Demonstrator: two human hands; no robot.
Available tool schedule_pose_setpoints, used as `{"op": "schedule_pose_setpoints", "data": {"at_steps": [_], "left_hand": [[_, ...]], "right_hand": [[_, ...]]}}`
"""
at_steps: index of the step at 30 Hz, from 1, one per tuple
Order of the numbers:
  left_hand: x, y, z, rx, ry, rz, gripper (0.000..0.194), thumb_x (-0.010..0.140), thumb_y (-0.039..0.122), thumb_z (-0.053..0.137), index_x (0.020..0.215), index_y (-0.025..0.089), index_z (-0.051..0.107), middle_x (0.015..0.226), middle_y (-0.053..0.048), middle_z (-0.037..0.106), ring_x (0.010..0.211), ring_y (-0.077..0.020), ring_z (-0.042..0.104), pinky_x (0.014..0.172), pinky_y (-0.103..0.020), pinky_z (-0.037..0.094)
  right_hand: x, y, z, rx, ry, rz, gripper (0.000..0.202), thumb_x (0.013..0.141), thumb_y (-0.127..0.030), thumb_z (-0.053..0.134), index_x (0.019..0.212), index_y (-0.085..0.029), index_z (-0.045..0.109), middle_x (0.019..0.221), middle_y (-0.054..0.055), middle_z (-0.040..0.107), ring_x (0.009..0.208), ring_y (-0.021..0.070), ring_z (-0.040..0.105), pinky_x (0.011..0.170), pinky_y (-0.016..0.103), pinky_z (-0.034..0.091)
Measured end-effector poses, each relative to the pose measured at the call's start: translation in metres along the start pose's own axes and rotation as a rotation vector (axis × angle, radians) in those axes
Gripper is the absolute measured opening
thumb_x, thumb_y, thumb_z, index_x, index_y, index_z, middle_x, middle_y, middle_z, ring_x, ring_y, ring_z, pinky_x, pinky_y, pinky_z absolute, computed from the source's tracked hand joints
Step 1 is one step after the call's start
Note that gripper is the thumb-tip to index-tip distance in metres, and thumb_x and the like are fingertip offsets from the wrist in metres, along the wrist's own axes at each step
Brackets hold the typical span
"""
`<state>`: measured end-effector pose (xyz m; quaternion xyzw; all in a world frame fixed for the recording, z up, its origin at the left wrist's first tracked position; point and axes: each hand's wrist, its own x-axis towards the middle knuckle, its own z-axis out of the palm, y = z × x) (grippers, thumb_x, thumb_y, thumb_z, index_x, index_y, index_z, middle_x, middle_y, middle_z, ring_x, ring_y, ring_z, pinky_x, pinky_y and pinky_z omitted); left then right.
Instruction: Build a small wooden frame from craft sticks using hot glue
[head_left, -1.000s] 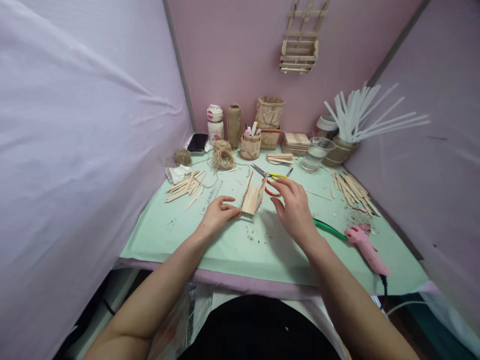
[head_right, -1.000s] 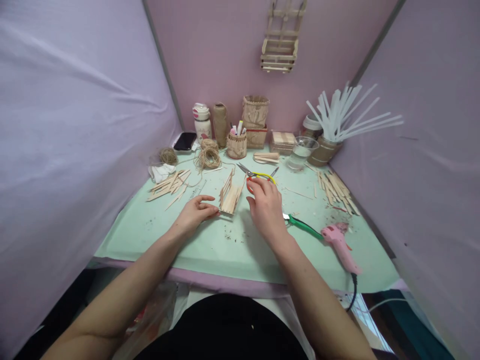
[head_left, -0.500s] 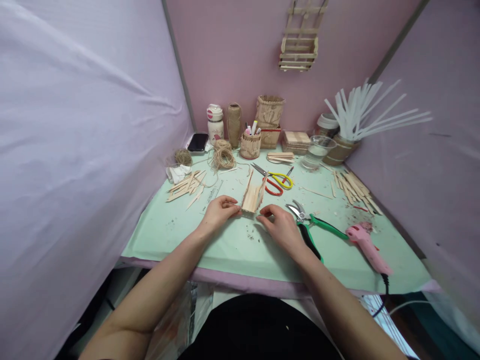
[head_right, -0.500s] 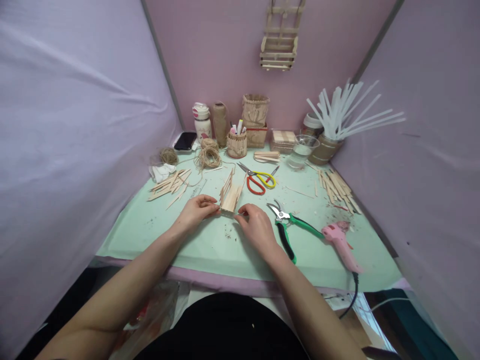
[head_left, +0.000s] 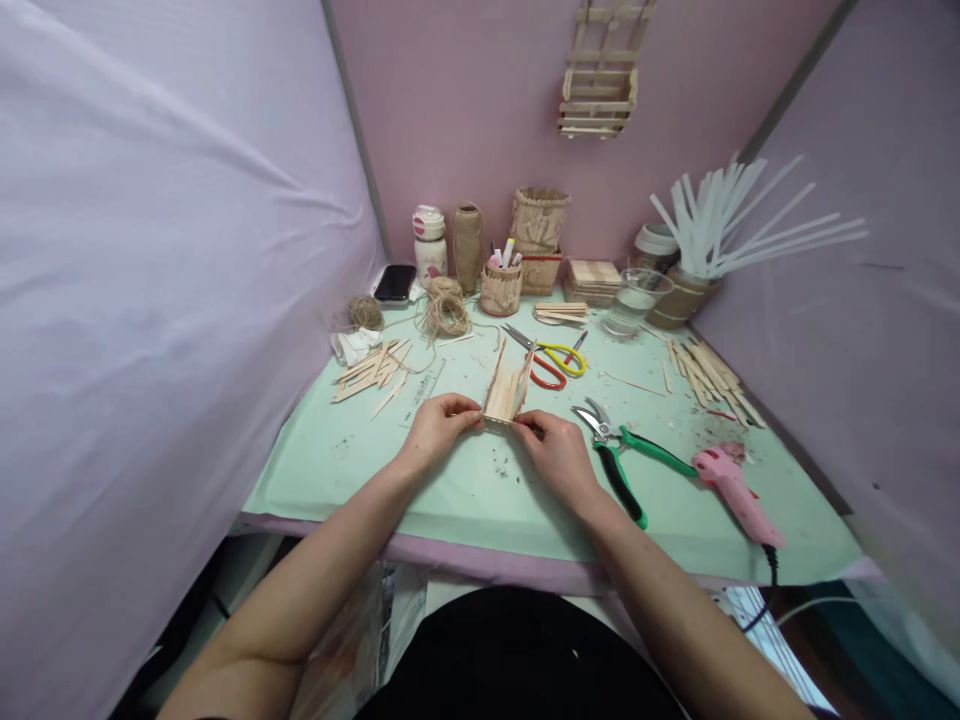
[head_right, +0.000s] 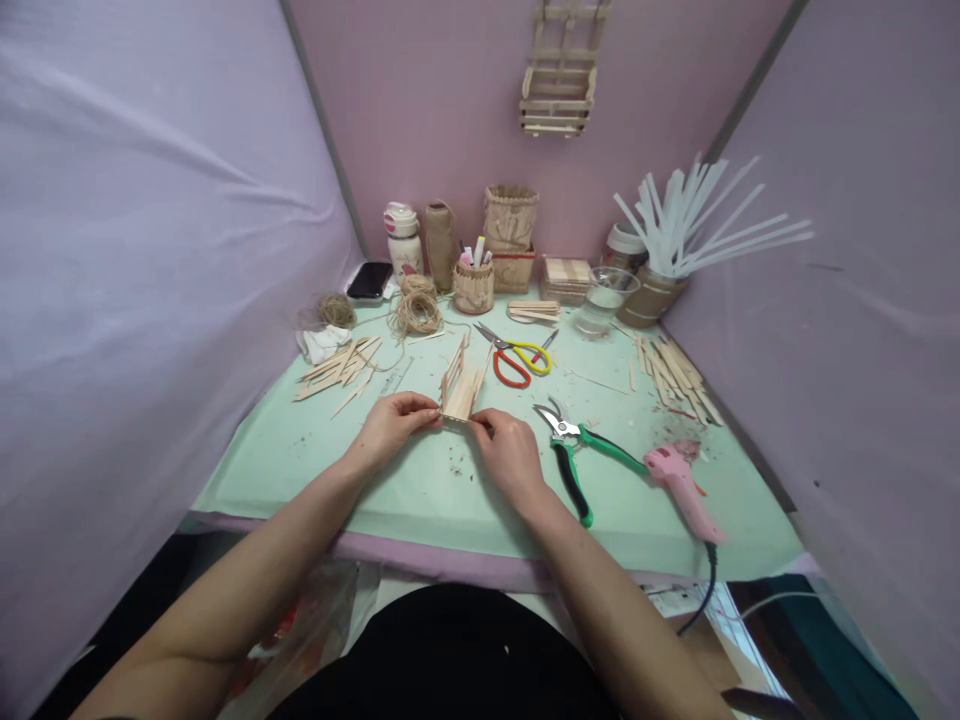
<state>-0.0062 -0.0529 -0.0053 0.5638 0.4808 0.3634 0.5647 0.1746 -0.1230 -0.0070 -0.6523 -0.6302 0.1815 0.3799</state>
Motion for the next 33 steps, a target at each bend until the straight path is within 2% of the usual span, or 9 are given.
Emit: {"op": "schedule_pose_setpoints", "data": {"at_steps": [4, 9, 16, 25, 28, 33], "left_hand": [[-0.004, 0.008, 0.000, 0.167, 0.055, 0.038, 0.016, 0.067, 0.026, 0.072, 0.080, 0.018, 0.075, 0.078, -0.005, 0.075, 0.079, -0.0218, 0.068, 0.079, -0.033, 0.051], [-0.008, 0.015, 0.002, 0.196, 0.071, 0.064, 0.012, 0.065, 0.021, 0.072, 0.077, 0.020, 0.076, 0.080, -0.005, 0.075, 0.079, -0.0220, 0.067, 0.078, -0.033, 0.051], [-0.005, 0.009, 0.003, 0.270, 0.067, 0.152, 0.009, 0.070, 0.023, 0.068, 0.076, 0.022, 0.075, 0.077, -0.003, 0.074, 0.077, -0.0207, 0.067, 0.077, -0.031, 0.050], [0.000, 0.004, 0.003, 0.353, 0.066, 0.187, 0.010, 0.072, 0.024, 0.068, 0.079, 0.023, 0.075, 0.082, -0.003, 0.075, 0.078, -0.0210, 0.067, 0.078, -0.031, 0.050], [0.003, 0.004, 0.001, 0.337, 0.021, 0.200, 0.019, 0.070, 0.023, 0.070, 0.089, 0.021, 0.073, 0.089, -0.004, 0.074, 0.082, -0.0210, 0.068, 0.083, -0.033, 0.051], [0.012, 0.004, -0.004, 0.276, -0.099, 0.242, 0.051, 0.064, 0.017, 0.076, 0.114, 0.019, 0.062, 0.109, -0.010, 0.069, 0.102, -0.0237, 0.066, 0.095, -0.039, 0.049]], "right_hand": [[0.000, 0.000, 0.000, 0.005, 0.003, 0.004, 0.019, 0.086, -0.030, 0.055, 0.085, -0.024, 0.073, 0.085, 0.003, 0.076, 0.078, 0.0222, 0.068, 0.075, 0.034, 0.049], [0.000, -0.001, 0.000, 0.009, 0.007, 0.009, 0.020, 0.086, -0.030, 0.054, 0.085, -0.024, 0.073, 0.086, 0.004, 0.076, 0.078, 0.0225, 0.068, 0.075, 0.034, 0.049], [0.001, -0.003, 0.000, -0.007, 0.023, 0.018, 0.020, 0.085, -0.030, 0.053, 0.083, -0.024, 0.072, 0.084, 0.004, 0.075, 0.077, 0.0224, 0.068, 0.074, 0.034, 0.049], [0.001, -0.004, 0.002, -0.001, 0.041, 0.022, 0.019, 0.084, -0.028, 0.053, 0.085, -0.022, 0.071, 0.085, 0.005, 0.075, 0.078, 0.0220, 0.068, 0.074, 0.034, 0.049], [0.001, -0.003, 0.003, -0.001, 0.046, 0.031, 0.018, 0.083, -0.028, 0.054, 0.088, -0.022, 0.070, 0.085, 0.005, 0.075, 0.077, 0.0219, 0.068, 0.074, 0.034, 0.049], [0.001, 0.001, 0.004, 0.040, 0.052, 0.047, 0.016, 0.080, -0.027, 0.057, 0.093, -0.022, 0.066, 0.087, 0.004, 0.074, 0.080, 0.0216, 0.069, 0.073, 0.033, 0.050]]}}
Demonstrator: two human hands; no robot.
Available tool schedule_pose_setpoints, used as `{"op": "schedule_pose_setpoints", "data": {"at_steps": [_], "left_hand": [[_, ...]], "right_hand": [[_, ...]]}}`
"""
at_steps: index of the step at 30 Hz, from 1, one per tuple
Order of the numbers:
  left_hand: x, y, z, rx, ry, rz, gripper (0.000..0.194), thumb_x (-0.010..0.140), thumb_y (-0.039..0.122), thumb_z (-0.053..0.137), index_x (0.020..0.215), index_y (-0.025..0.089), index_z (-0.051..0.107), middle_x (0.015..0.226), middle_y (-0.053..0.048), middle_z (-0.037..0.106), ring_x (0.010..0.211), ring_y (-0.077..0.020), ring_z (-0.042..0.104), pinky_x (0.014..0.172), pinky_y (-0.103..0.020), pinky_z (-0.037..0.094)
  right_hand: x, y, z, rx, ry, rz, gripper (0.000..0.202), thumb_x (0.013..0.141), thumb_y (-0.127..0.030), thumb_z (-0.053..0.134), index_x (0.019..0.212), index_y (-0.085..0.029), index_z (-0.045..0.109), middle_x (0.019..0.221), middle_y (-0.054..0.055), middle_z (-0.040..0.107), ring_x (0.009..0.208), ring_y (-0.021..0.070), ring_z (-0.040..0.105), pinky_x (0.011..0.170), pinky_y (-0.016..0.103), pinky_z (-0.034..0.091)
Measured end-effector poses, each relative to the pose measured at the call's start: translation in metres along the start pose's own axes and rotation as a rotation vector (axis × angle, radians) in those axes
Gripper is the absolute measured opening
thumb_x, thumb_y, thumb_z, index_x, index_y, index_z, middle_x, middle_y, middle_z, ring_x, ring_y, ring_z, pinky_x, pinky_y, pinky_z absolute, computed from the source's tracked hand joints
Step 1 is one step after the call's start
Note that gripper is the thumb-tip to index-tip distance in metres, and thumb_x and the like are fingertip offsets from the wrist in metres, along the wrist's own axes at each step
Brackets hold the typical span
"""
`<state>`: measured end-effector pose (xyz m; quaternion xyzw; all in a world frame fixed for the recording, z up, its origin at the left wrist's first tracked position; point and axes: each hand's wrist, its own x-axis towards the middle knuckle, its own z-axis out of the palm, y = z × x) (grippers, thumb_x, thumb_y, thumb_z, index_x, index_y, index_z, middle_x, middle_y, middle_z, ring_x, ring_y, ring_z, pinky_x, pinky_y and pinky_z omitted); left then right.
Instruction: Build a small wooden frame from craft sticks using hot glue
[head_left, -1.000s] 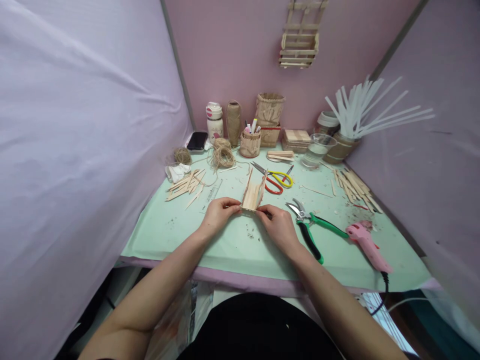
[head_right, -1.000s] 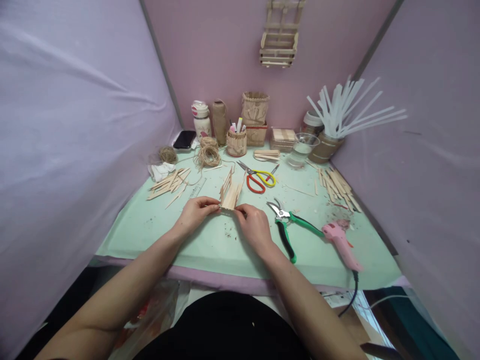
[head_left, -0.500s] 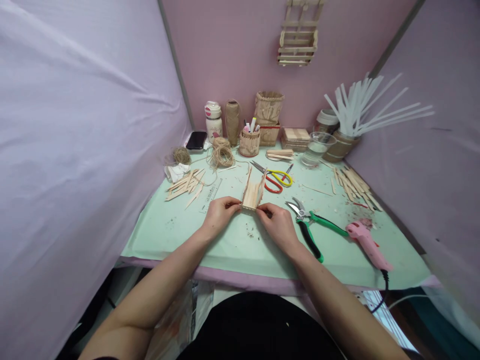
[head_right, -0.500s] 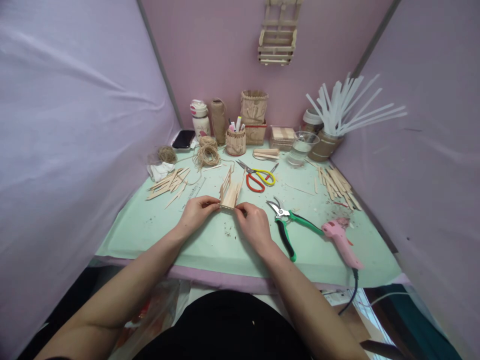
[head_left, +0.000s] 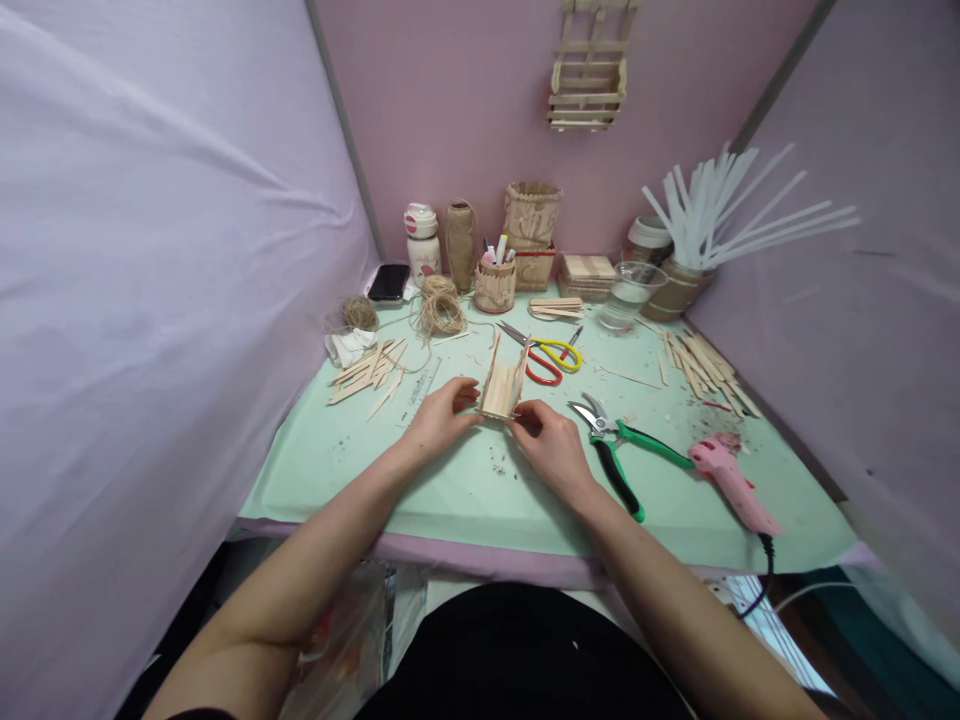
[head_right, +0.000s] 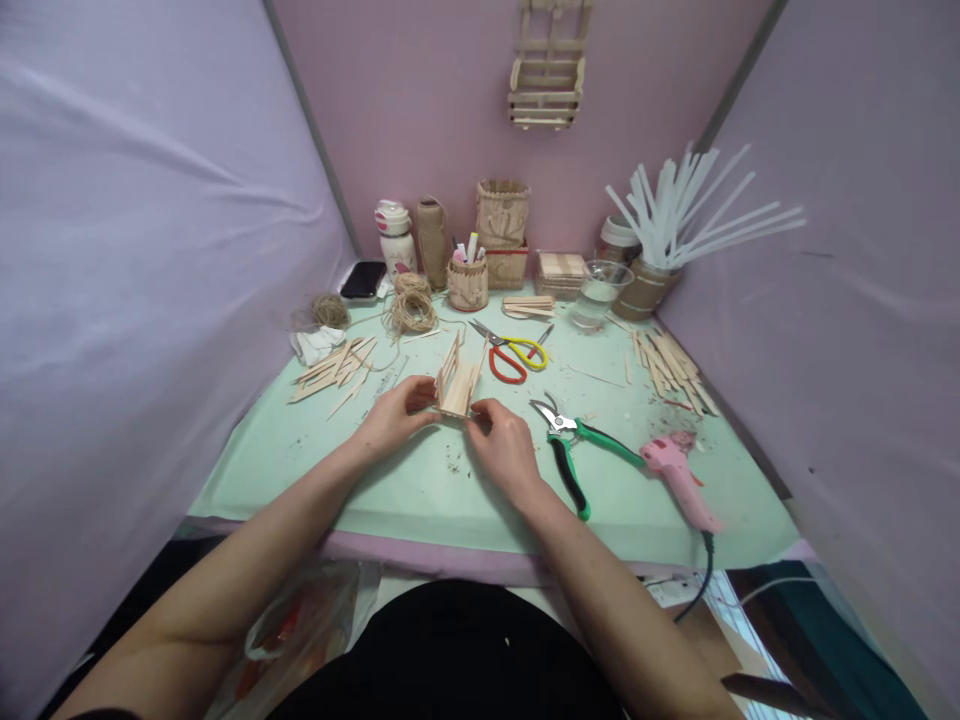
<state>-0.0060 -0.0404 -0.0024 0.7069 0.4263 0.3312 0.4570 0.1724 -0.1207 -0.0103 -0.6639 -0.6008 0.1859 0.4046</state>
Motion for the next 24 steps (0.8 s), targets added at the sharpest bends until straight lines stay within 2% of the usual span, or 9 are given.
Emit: {"op": "schedule_pose_setpoints", "data": {"at_steps": [2, 5, 7, 9, 14, 17, 24], "left_hand": [[0.005, -0.001, -0.003, -0.060, -0.046, 0.018, 0.067, 0.059, 0.016, 0.079, 0.122, 0.019, 0.057, 0.123, -0.013, 0.063, 0.116, -0.0258, 0.059, 0.102, -0.042, 0.044], [0.017, -0.004, -0.008, -0.188, -0.152, 0.029, 0.091, 0.052, 0.014, 0.084, 0.135, 0.021, 0.047, 0.144, -0.017, 0.046, 0.135, -0.0294, 0.043, 0.110, -0.045, 0.036], [0.026, -0.006, -0.012, -0.253, -0.232, 0.017, 0.104, 0.048, 0.013, 0.086, 0.140, 0.023, 0.040, 0.150, -0.019, 0.035, 0.140, -0.0314, 0.034, 0.113, -0.048, 0.032], [0.033, -0.008, -0.014, -0.306, -0.292, -0.010, 0.109, 0.046, 0.012, 0.087, 0.143, 0.024, 0.038, 0.153, -0.019, 0.031, 0.140, -0.0323, 0.034, 0.113, -0.049, 0.031], [0.037, -0.009, -0.012, -0.413, -0.390, -0.006, 0.100, 0.049, 0.011, 0.086, 0.139, 0.024, 0.043, 0.147, -0.018, 0.041, 0.134, -0.0301, 0.045, 0.111, -0.048, 0.035], [0.035, -0.009, -0.012, -0.401, -0.406, 0.015, 0.090, 0.054, 0.015, 0.085, 0.135, 0.023, 0.046, 0.141, -0.017, 0.048, 0.129, -0.0293, 0.050, 0.107, -0.049, 0.040], [0.033, -0.016, -0.016, -0.333, -0.409, 0.025, 0.072, 0.061, 0.018, 0.083, 0.124, 0.021, 0.048, 0.133, -0.013, 0.053, 0.116, -0.0265, 0.059, 0.098, -0.047, 0.049]], "right_hand": [[0.000, 0.001, 0.000, 0.020, -0.004, 0.008, 0.017, 0.080, -0.026, 0.058, 0.094, -0.022, 0.065, 0.089, 0.005, 0.074, 0.082, 0.0219, 0.069, 0.075, 0.034, 0.051], [0.002, 0.003, 0.000, 0.062, -0.011, 0.021, 0.019, 0.078, -0.025, 0.060, 0.097, -0.021, 0.064, 0.093, 0.006, 0.074, 0.087, 0.0221, 0.069, 0.079, 0.036, 0.052], [0.003, 0.004, 0.000, 0.109, -0.014, 0.034, 0.023, 0.077, -0.025, 0.061, 0.100, -0.021, 0.063, 0.098, 0.007, 0.073, 0.090, 0.0219, 0.069, 0.083, 0.037, 0.053], [0.004, 0.004, 0.001, 0.164, -0.018, 0.042, 0.026, 0.077, -0.025, 0.062, 0.103, -0.020, 0.062, 0.103, 0.008, 0.072, 0.093, 0.0214, 0.069, 0.085, 0.037, 0.053], [0.006, 0.004, 0.002, 0.271, -0.050, 0.008, 0.024, 0.079, -0.025, 0.061, 0.102, -0.019, 0.063, 0.104, 0.008, 0.073, 0.094, 0.0202, 0.069, 0.088, 0.036, 0.053], [0.007, 0.004, 0.003, 0.282, -0.055, 0.013, 0.022, 0.079, -0.025, 0.061, 0.100, -0.019, 0.064, 0.102, 0.009, 0.073, 0.093, 0.0206, 0.069, 0.088, 0.037, 0.053], [0.009, 0.002, 0.006, 0.249, -0.048, 0.028, 0.021, 0.078, -0.027, 0.062, 0.098, -0.021, 0.065, 0.099, 0.006, 0.073, 0.091, 0.0214, 0.069, 0.087, 0.039, 0.053]]}}
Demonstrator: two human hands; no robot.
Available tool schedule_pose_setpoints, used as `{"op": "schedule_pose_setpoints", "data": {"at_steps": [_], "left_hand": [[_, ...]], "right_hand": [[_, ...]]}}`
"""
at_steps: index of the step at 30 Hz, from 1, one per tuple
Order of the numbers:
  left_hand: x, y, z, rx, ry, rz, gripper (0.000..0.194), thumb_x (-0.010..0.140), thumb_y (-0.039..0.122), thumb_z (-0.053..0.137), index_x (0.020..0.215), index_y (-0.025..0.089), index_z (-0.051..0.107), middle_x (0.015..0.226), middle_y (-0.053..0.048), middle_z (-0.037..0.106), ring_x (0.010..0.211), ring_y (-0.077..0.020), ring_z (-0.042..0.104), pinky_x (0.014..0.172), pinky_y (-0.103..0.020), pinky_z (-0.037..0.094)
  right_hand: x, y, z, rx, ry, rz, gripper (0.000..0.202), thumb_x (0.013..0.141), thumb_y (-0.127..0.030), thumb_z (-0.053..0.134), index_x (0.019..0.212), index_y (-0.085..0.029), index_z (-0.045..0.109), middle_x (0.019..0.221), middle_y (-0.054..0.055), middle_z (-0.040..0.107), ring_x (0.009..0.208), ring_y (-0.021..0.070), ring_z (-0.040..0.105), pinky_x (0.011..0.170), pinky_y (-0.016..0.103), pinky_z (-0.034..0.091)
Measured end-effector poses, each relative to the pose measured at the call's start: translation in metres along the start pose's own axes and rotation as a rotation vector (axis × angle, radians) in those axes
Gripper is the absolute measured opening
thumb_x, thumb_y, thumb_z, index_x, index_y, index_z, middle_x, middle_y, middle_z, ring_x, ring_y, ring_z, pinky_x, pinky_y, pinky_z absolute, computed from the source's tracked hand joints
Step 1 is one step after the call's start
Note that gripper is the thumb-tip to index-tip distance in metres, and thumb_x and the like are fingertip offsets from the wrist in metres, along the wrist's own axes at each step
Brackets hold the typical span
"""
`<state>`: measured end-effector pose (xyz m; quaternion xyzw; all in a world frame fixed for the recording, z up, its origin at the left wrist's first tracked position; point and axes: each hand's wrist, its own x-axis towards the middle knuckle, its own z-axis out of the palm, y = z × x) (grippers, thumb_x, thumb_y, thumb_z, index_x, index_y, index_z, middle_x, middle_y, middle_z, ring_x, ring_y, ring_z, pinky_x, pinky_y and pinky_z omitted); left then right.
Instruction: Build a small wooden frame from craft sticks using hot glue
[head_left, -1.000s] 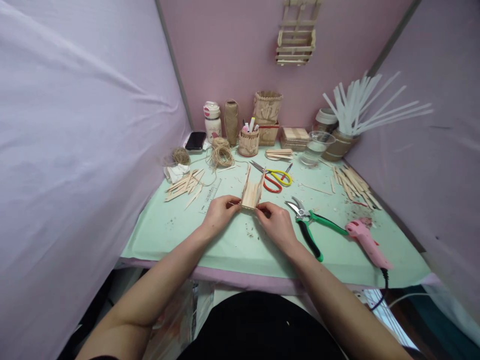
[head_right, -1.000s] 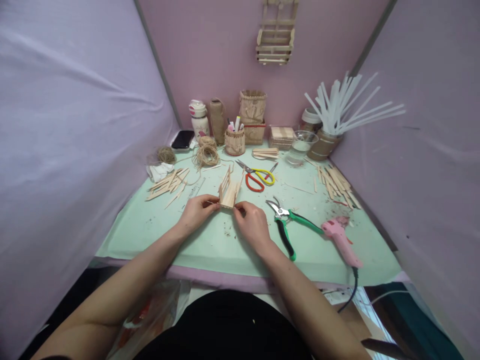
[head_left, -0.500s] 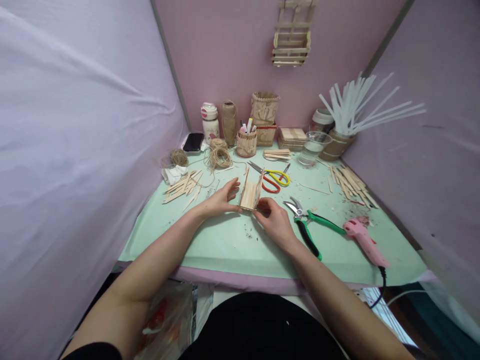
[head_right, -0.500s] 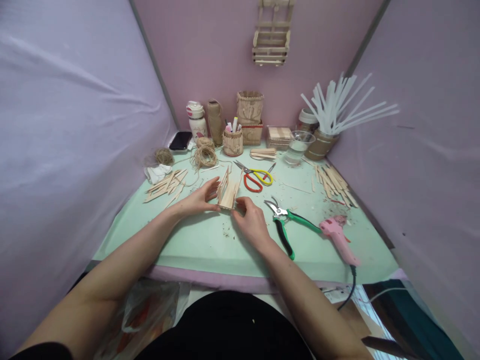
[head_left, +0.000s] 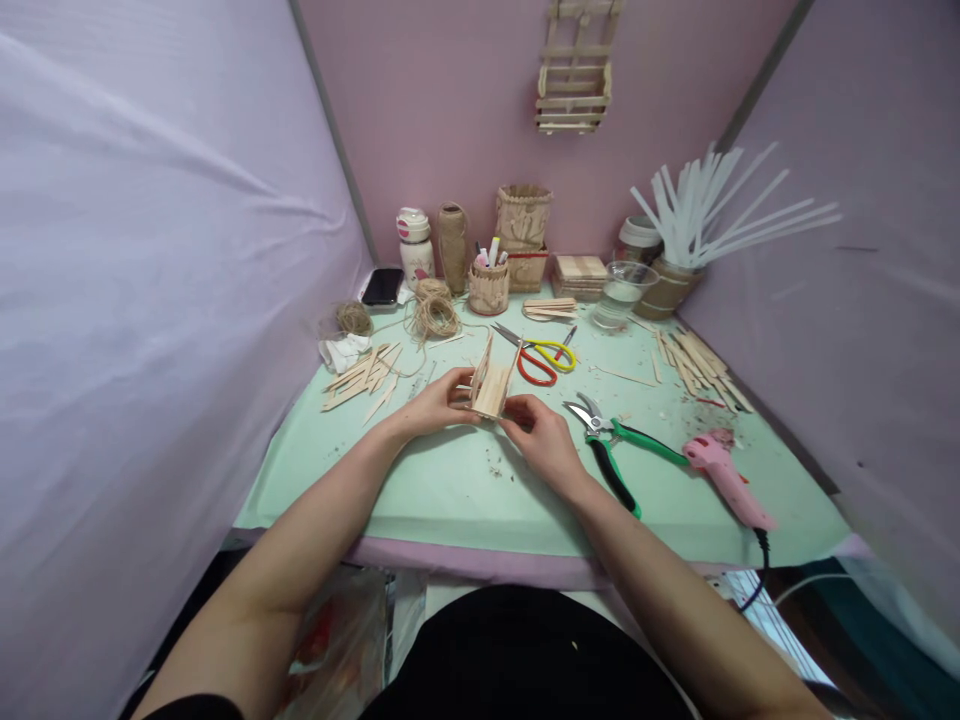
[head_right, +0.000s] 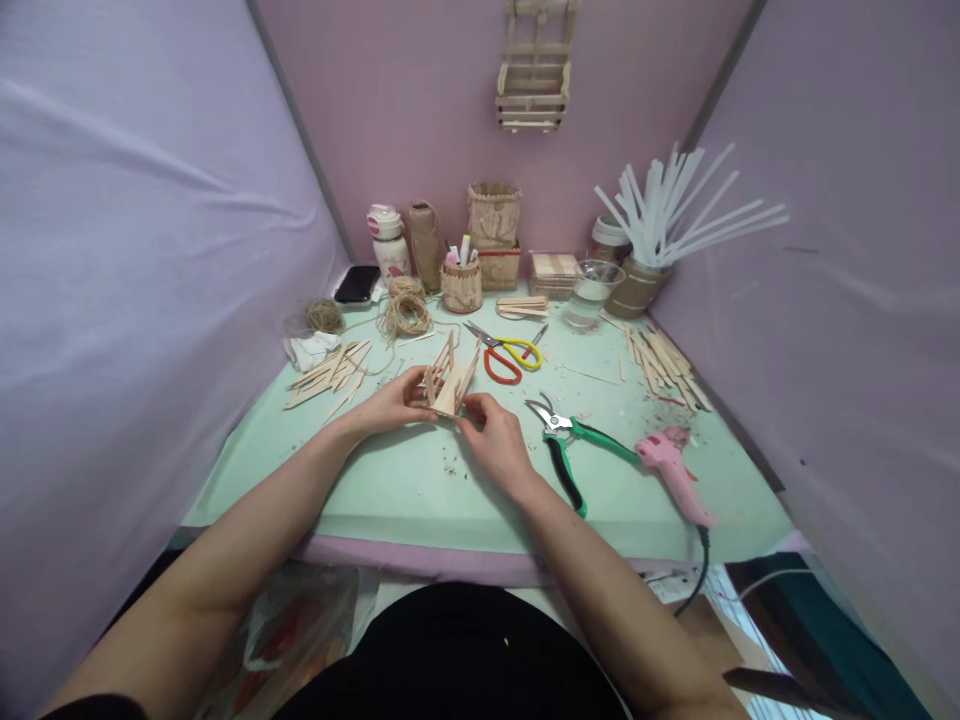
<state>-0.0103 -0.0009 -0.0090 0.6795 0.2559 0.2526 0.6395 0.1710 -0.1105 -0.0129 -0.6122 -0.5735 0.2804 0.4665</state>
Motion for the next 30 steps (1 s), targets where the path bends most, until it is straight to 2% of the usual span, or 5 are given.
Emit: {"op": "schedule_pose_setpoints", "data": {"at_steps": [8, 13, 17, 23, 30], "left_hand": [[-0.001, -0.004, -0.004, 0.174, 0.085, 0.031, 0.065, 0.065, 0.020, 0.079, 0.123, 0.019, 0.049, 0.117, -0.010, 0.060, 0.097, -0.0208, 0.065, 0.089, -0.041, 0.052], [0.004, 0.000, -0.008, 0.201, 0.138, 0.031, 0.062, 0.063, 0.019, 0.078, 0.119, 0.017, 0.051, 0.109, -0.008, 0.063, 0.092, -0.0188, 0.065, 0.087, -0.038, 0.052], [0.000, 0.005, -0.008, 0.240, 0.281, 0.015, 0.057, 0.061, 0.021, 0.077, 0.113, 0.015, 0.055, 0.101, -0.007, 0.065, 0.090, -0.0196, 0.065, 0.088, -0.040, 0.052], [-0.029, -0.001, 0.023, 0.479, 0.732, -0.080, 0.061, 0.062, 0.031, 0.079, 0.116, 0.014, 0.056, 0.118, -0.015, 0.061, 0.110, -0.0261, 0.060, 0.097, -0.043, 0.046], [-0.027, -0.002, 0.057, 0.528, 0.790, -0.116, 0.078, 0.060, 0.038, 0.082, 0.125, 0.011, 0.049, 0.115, -0.016, 0.062, 0.105, -0.0275, 0.060, 0.092, -0.043, 0.048]], "right_hand": [[0.004, 0.007, -0.012, -0.086, 0.004, -0.014, 0.032, 0.074, -0.022, 0.058, 0.106, -0.022, 0.057, 0.111, 0.008, 0.066, 0.103, 0.0228, 0.063, 0.093, 0.042, 0.050], [0.044, 0.022, -0.016, 0.022, 0.150, 0.000, 0.056, 0.066, -0.011, 0.053, 0.120, -0.022, 0.049, 0.128, 0.010, 0.057, 0.119, 0.0252, 0.055, 0.101, 0.045, 0.044], [0.074, 0.028, -0.002, 0.117, 0.152, 0.079, 0.064, 0.061, -0.007, 0.051, 0.123, -0.021, 0.047, 0.133, 0.011, 0.054, 0.126, 0.0266, 0.049, 0.109, 0.047, 0.037], [0.079, 0.031, 0.013, 0.307, 0.076, 0.019, 0.056, 0.064, -0.010, 0.051, 0.119, -0.021, 0.047, 0.130, 0.010, 0.058, 0.123, 0.0220, 0.054, 0.110, 0.043, 0.036], [0.074, 0.028, 0.015, 0.307, 0.086, -0.007, 0.042, 0.068, -0.016, 0.055, 0.109, -0.020, 0.050, 0.119, 0.011, 0.064, 0.113, 0.0225, 0.060, 0.103, 0.043, 0.043]]}}
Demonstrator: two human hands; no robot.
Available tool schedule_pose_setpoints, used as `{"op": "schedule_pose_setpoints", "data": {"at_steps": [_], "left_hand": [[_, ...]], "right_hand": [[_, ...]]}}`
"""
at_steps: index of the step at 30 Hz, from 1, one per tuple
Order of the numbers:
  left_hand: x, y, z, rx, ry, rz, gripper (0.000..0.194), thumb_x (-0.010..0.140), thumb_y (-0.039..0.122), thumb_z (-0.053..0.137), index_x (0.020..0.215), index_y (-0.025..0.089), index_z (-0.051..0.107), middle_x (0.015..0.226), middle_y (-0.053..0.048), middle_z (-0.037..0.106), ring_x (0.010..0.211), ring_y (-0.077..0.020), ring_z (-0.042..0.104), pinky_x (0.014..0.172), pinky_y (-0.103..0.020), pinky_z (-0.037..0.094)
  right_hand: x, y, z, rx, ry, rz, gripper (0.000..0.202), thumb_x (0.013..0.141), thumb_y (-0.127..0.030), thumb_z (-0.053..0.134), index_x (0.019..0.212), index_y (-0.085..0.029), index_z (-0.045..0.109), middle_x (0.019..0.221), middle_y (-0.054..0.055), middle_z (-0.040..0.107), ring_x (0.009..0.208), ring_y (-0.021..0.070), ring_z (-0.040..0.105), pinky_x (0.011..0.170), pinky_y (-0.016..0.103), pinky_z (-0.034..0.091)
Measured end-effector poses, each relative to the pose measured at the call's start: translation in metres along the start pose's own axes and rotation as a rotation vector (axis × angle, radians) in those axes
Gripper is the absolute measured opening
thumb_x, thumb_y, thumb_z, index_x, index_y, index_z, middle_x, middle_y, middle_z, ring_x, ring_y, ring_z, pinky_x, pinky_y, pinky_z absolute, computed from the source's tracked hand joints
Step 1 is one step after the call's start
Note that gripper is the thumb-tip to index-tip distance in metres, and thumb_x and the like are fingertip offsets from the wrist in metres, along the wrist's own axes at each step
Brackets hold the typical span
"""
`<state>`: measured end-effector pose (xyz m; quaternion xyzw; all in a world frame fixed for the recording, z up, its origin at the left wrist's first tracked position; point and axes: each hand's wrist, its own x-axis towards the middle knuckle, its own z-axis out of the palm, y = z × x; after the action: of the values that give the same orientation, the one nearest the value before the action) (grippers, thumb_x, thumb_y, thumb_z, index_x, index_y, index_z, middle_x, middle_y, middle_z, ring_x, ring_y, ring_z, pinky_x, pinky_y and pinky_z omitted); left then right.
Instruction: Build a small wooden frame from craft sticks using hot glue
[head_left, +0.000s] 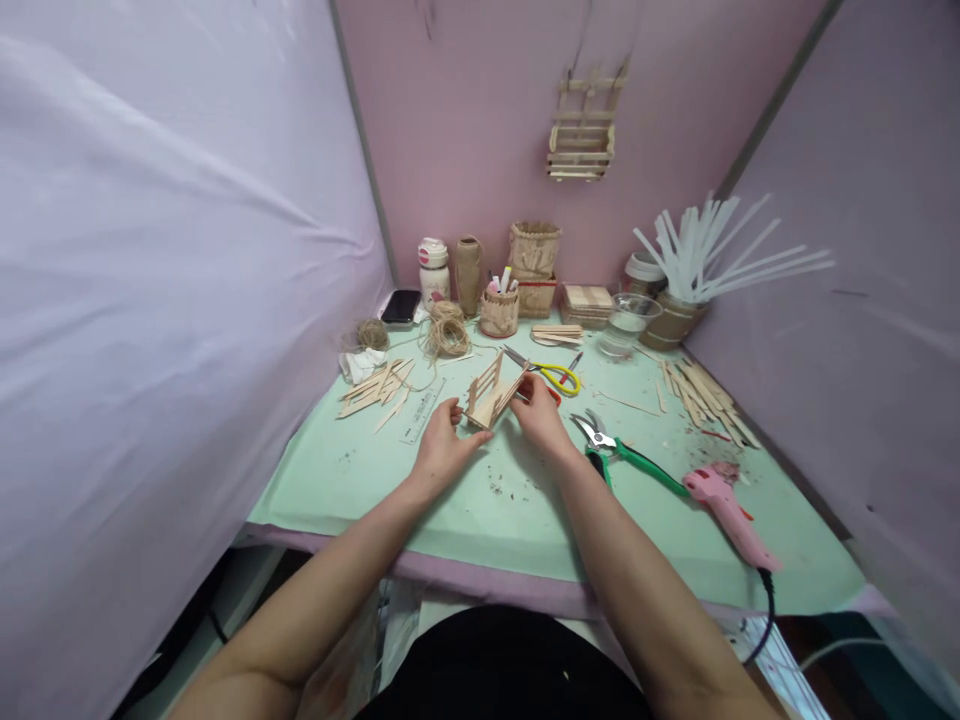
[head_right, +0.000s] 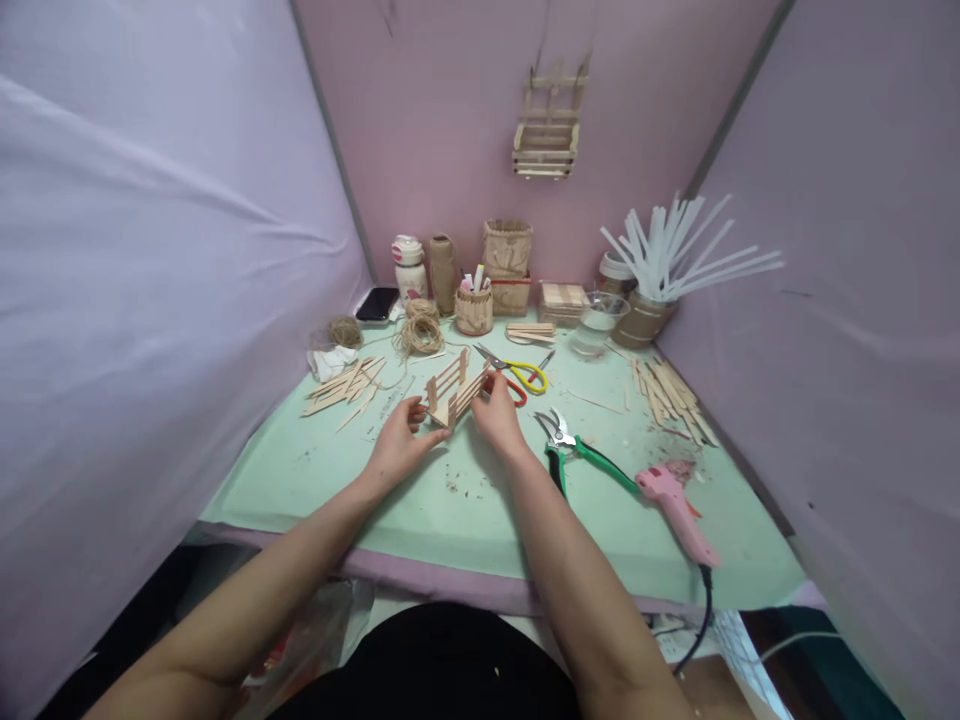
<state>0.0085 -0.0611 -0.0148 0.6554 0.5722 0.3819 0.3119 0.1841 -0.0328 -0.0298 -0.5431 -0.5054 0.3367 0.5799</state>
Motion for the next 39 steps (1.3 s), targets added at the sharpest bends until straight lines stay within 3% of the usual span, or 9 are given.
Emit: {"op": "schedule_pose_setpoints", "data": {"at_steps": [5, 10, 21, 39], "left_hand": [[0.003, 0.003, 0.002, -0.084, 0.021, 0.003, 0.064, 0.062, 0.030, 0.080, 0.117, 0.014, 0.050, 0.110, -0.013, 0.063, 0.094, -0.0225, 0.065, 0.085, -0.039, 0.053], [0.001, 0.000, 0.000, -0.224, 0.048, 0.019, 0.058, 0.065, 0.021, 0.077, 0.113, 0.016, 0.047, 0.127, -0.015, 0.053, 0.102, -0.0224, 0.066, 0.089, -0.038, 0.054], [0.009, -0.008, -0.003, -0.473, 0.013, -0.020, 0.075, 0.059, 0.017, 0.081, 0.122, 0.017, 0.041, 0.114, -0.012, 0.061, 0.113, -0.0246, 0.061, 0.102, -0.045, 0.047], [0.011, -0.011, -0.002, -0.422, 0.019, -0.007, 0.070, 0.059, 0.016, 0.081, 0.119, 0.015, 0.045, 0.117, -0.017, 0.063, 0.116, -0.0269, 0.061, 0.102, -0.046, 0.048]], "right_hand": [[-0.004, -0.002, 0.001, -0.003, 0.006, 0.007, 0.039, 0.070, -0.020, 0.057, 0.108, -0.022, 0.051, 0.117, 0.010, 0.065, 0.110, 0.0222, 0.061, 0.101, 0.043, 0.044], [-0.009, -0.004, 0.000, 0.002, -0.005, 0.001, 0.039, 0.070, -0.021, 0.057, 0.108, -0.022, 0.051, 0.117, 0.010, 0.065, 0.109, 0.0222, 0.061, 0.101, 0.043, 0.043], [-0.012, -0.009, -0.001, -0.041, -0.048, -0.013, 0.040, 0.070, -0.018, 0.054, 0.109, -0.021, 0.049, 0.120, 0.011, 0.063, 0.110, 0.0217, 0.061, 0.102, 0.043, 0.044], [-0.017, -0.015, -0.004, -0.134, -0.061, -0.012, 0.044, 0.069, -0.017, 0.053, 0.113, -0.020, 0.049, 0.121, 0.011, 0.062, 0.114, 0.0229, 0.059, 0.100, 0.043, 0.045]]}}
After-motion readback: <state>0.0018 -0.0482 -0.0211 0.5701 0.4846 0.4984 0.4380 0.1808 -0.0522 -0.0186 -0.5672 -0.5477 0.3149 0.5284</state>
